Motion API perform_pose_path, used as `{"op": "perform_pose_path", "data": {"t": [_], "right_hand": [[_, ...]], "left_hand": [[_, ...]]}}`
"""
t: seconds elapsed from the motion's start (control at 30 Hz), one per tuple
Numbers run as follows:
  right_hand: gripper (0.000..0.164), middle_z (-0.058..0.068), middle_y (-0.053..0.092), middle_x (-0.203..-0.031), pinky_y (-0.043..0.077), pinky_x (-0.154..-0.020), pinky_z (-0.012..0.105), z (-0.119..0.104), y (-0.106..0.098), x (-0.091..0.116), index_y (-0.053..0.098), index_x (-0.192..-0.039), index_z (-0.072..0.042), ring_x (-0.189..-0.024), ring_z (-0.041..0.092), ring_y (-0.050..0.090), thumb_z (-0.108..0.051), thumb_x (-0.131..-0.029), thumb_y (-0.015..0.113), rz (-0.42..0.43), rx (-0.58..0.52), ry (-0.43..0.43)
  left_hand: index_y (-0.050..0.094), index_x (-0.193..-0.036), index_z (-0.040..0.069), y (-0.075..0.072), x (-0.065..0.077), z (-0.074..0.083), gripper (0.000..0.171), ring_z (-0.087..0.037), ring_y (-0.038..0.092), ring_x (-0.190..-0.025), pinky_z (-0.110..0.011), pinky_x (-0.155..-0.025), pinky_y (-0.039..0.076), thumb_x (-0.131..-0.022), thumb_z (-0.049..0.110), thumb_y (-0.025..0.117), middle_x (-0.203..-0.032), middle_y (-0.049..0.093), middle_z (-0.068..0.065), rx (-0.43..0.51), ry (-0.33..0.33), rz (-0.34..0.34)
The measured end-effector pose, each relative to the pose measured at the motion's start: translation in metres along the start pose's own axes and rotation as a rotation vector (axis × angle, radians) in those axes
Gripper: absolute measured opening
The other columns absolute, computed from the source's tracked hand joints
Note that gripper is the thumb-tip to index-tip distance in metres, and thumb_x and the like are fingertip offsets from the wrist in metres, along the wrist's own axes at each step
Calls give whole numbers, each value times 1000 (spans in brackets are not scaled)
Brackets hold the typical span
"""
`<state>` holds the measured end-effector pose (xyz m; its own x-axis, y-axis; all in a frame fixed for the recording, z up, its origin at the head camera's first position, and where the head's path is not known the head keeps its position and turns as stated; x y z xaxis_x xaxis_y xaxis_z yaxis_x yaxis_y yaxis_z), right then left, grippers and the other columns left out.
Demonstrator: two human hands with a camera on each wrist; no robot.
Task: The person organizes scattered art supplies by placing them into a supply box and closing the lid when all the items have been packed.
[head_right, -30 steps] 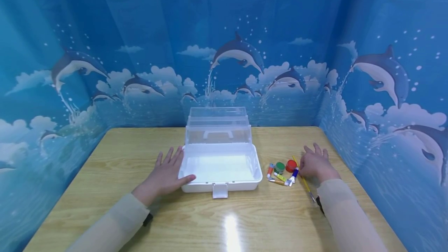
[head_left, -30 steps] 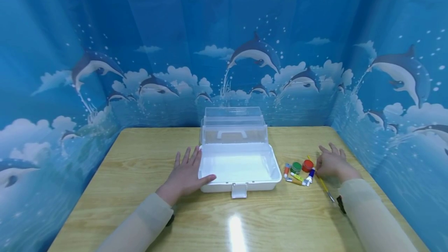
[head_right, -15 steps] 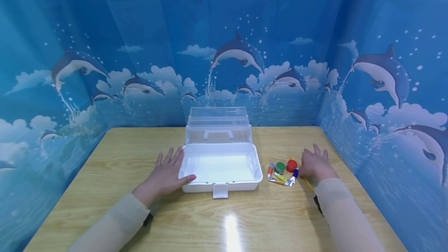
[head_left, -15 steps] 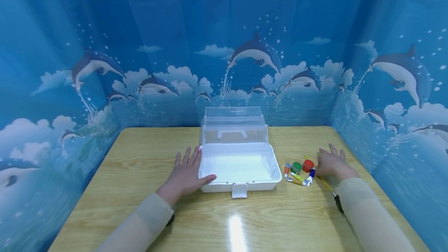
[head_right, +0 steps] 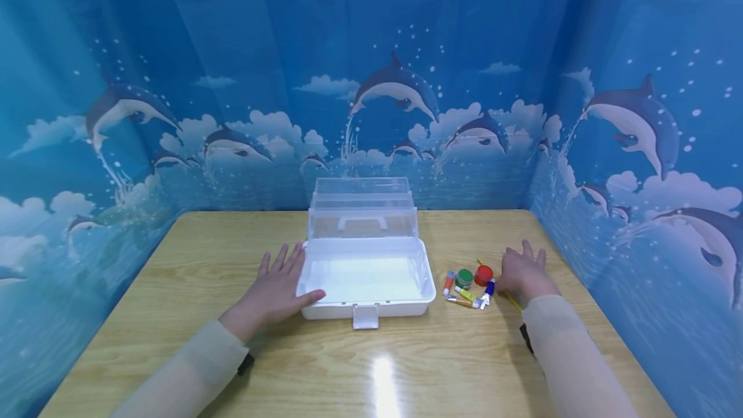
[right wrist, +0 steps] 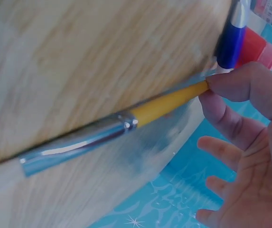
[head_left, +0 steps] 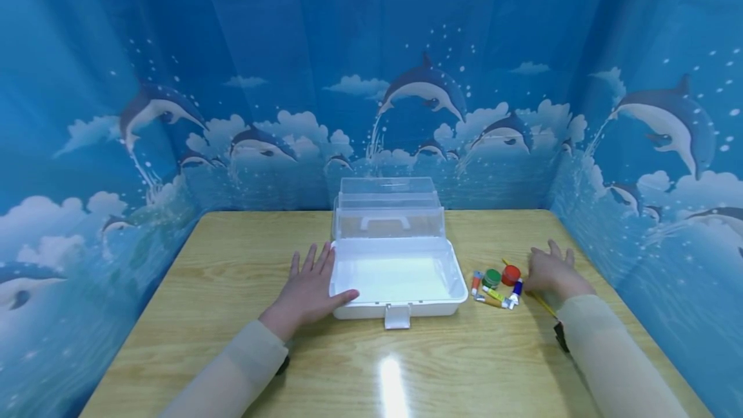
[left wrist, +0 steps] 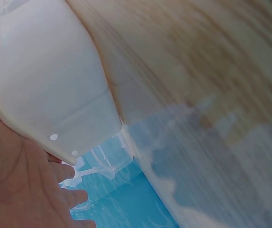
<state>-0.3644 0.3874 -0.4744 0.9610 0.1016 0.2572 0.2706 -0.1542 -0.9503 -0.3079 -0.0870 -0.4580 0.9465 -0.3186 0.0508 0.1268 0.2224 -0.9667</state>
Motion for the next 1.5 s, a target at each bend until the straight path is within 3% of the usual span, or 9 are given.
{"op": "perform_pose_path", "data": {"t": [0.27, 0.57, 1.17, 1.5], "right_hand": [[21, 38, 29, -151, -14, -101, 79, -5, -14, 4, 63, -63, -15, -138, 66, -6, -24, -75, 78, 47, 45, -27], [14, 37, 27, -153, -18, -101, 78, -14, -37, 12, 68, -65, -15, -140, 64, -10, -19, -75, 76, 90, 64, -46], [23, 32, 20, -158, -28, -100, 70, -52, -84, 27, 62, -59, -17, -142, 54, -24, -15, -77, 76, 175, 79, -91], [24, 28, 20, -161, -31, -102, 66, -87, -108, 41, 60, -59, -19, -145, 45, -27, -13, -77, 75, 266, 122, -158]], "left_hand": [[9, -160, 5, 0, 0, 0, 107, -35, -7, -152, -58, -118, -10, -90, 78, 43, -167, 3, -13, 12, -6, -4], [9, -160, 5, 1, 0, -1, 107, -36, -6, -152, -59, -118, -10, -89, 79, 43, -167, 4, -13, 11, -6, 2], [6, -160, 6, 1, 0, 0, 107, -35, -8, -152, -59, -118, -10, -90, 78, 42, -167, 1, -11, 4, -10, -6], [6, -161, 7, 2, -1, -2, 107, -35, -8, -152, -59, -118, -10, -90, 79, 41, -168, 2, -11, 6, -13, -6]]}}
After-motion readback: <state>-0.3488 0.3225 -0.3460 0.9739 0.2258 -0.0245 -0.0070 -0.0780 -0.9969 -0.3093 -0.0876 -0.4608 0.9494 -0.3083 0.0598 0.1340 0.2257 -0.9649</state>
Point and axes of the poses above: each hand's wrist, its own x-axis away from the middle knuckle, its own y-axis out of the palm, z = x × y, the point moved 9 cm from there along -x, towards the middle knuckle
